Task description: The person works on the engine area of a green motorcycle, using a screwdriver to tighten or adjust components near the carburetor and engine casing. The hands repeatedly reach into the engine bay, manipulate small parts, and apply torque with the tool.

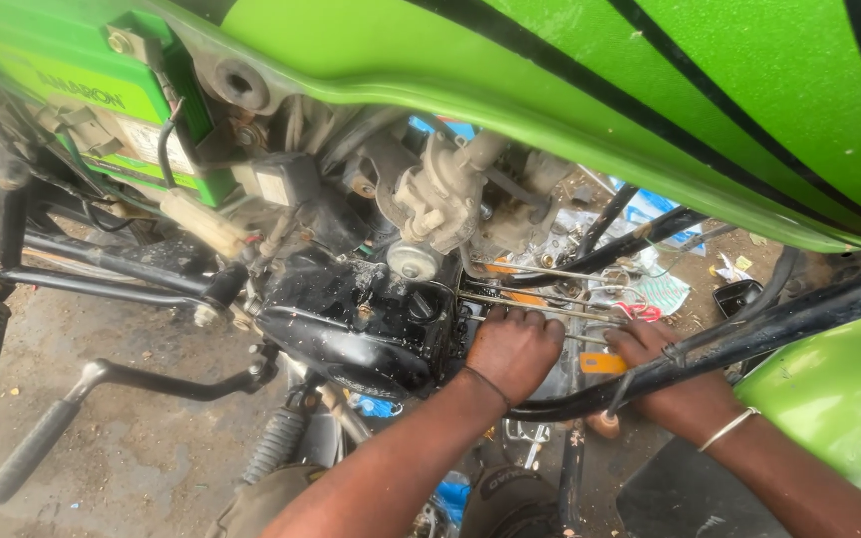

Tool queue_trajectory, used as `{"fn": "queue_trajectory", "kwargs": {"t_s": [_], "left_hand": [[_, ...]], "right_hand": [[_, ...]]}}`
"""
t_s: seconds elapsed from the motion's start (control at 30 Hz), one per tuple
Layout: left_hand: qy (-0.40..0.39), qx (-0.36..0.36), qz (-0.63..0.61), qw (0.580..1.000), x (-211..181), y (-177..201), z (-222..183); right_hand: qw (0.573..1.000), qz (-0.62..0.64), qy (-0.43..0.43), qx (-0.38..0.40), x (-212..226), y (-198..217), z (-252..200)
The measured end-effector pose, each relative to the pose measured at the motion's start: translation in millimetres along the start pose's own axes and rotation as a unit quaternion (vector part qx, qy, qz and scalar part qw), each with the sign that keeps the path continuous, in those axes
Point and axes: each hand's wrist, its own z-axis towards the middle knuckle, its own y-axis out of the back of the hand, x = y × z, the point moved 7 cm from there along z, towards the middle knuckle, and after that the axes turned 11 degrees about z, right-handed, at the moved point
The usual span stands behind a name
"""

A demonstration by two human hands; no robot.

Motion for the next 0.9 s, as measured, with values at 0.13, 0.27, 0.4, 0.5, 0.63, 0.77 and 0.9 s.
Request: {"fn": "queue_trajectory", "kwargs": {"t_s": [0.13,0.27,0.4,0.5,0.63,0.77,0.9], "left_hand": [[0.007,-0.003,-0.007,1.000,0.4,6.0,-2.2],[-0.003,0.012,0.017,1.000,0.1,2.6,-0.7],[-0.015,0.050,0.018,0.998,-4.0,-2.2,1.8],[-0.016,0.042,0.024,0.999,-8.0,-12.1,2.1],[-0.022,-0.013,0.035,0.999,-8.0,-10.8,5.5],[-0.028,-0.076,0.035,0.996,-12.3,-0.9,2.2],[-0.033,-0.090,0.037,0.995,-16.8,15.9,-5.8]], "right_hand": [[0.998,-0.021,-0.063,0.016,-8.2,-12.2,-0.9],[0.995,-0.064,-0.067,-0.048,-13.5,-17.1,-9.2],[0.988,-0.056,-0.136,-0.038,-18.0,-14.5,-9.7],[0.995,-0.016,-0.098,-0.014,-7.3,-4.7,-4.9],[0.998,-0.046,-0.051,0.014,-10.5,-7.3,-12.3],[0.995,-0.044,-0.077,0.055,-26.0,-23.2,-18.2],[0.990,-0.059,-0.109,0.067,-24.0,-11.9,-16.5]]}}
